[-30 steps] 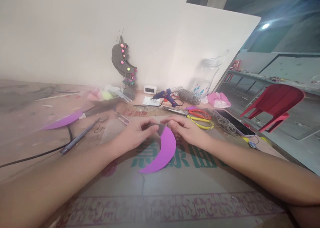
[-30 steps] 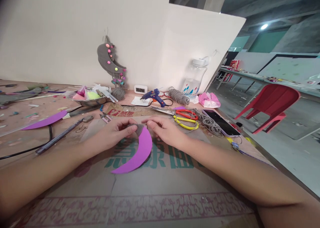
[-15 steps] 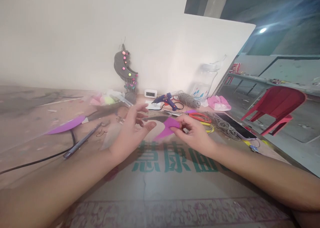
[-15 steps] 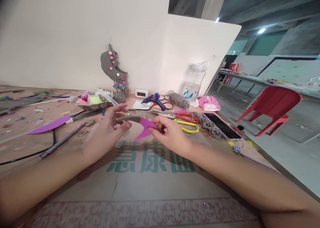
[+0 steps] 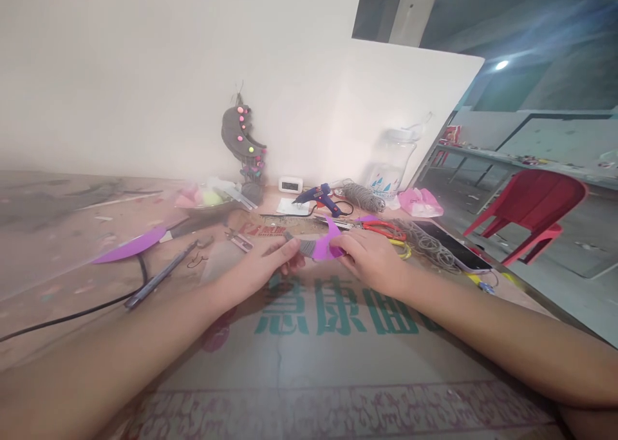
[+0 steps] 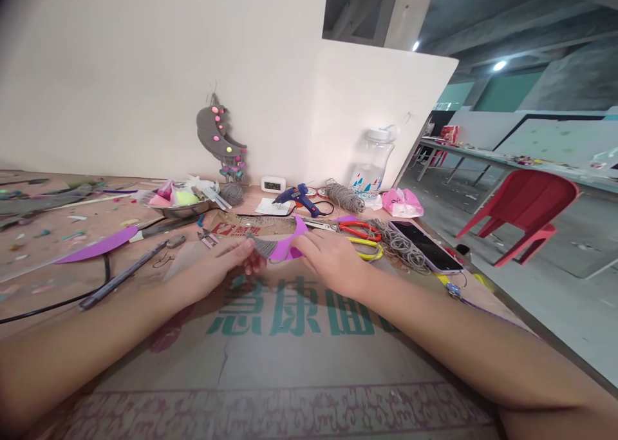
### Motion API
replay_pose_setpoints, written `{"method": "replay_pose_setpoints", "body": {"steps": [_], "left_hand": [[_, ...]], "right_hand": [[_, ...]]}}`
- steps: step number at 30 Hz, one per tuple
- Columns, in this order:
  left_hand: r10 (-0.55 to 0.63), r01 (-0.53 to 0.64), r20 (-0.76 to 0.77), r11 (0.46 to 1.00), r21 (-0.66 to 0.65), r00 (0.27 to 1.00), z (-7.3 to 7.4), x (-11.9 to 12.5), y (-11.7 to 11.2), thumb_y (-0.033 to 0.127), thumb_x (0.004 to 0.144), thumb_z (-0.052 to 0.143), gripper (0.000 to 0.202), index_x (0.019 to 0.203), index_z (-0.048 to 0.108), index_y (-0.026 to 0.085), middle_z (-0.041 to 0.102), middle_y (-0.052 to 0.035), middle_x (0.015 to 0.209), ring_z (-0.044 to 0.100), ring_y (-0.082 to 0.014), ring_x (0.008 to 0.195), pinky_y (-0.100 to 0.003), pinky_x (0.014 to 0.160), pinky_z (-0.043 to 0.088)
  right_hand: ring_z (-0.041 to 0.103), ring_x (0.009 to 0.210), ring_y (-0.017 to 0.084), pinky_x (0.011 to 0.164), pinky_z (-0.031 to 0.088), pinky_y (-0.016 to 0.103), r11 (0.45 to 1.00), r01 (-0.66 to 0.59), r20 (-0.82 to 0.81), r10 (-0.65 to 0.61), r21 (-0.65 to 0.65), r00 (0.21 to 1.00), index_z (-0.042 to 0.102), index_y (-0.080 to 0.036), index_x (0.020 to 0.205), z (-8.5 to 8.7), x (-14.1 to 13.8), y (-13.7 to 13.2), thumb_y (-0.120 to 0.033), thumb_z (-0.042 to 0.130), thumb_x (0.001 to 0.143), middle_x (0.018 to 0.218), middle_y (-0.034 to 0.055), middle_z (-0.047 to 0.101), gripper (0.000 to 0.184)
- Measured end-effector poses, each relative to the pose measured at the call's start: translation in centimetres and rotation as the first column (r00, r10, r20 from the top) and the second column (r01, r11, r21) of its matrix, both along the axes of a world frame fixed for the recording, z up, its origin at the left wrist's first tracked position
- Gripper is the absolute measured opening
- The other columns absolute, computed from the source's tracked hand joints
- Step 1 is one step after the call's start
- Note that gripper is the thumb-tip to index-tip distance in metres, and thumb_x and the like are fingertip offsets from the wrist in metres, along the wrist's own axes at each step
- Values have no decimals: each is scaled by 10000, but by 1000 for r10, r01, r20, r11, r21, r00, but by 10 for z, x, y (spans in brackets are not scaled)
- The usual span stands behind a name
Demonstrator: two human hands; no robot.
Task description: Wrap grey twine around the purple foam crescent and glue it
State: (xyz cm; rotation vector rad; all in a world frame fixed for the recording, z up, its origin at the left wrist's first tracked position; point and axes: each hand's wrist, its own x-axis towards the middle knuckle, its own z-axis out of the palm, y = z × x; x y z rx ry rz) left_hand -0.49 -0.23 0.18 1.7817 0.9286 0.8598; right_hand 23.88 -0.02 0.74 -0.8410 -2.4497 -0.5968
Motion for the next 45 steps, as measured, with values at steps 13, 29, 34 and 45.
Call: {"method": "replay_pose_setpoints", "body": {"steps": [13,29,34,45], "left_hand": [[381,-372,-104,923,97,919,12,-1,0,534,855,463,396,663,488,188,529,14,652,466,-128,585,-248,534,330],[242,-223,-125,963,149,962,4,0,3,496,859,466,381,637,473,187,483,35,619,479,-129,608,-251,579,342],[226,-221,-98,973,58,969,3,1,3,466,873,437,381,616,460,186,492,33,614,475,-123,592,-251,568,343],[173,-174,-108,985,-1,979,-3,0,6,512,856,448,383,659,506,188,576,21,618,547,-148,623,-261,611,401]], "right_hand": [[508,696,145,622,396,264,894,-54,-576,-240,-445,782,499,-199,850,19,-8,3,-428,491,905,781,20,558,235],[529,684,121,669,448,259,549,-385,-640,-408,-742,651,581,-160,862,11,-12,13,-449,590,824,750,-2,564,292],[511,630,109,631,442,257,466,-376,-555,-345,-801,757,575,-153,779,12,-4,21,-475,570,836,700,-5,556,328],[632,977,207,865,483,317,706,86,-389,-483,-703,785,590,-139,1182,26,16,116,-230,651,776,1179,117,650,420]]}}
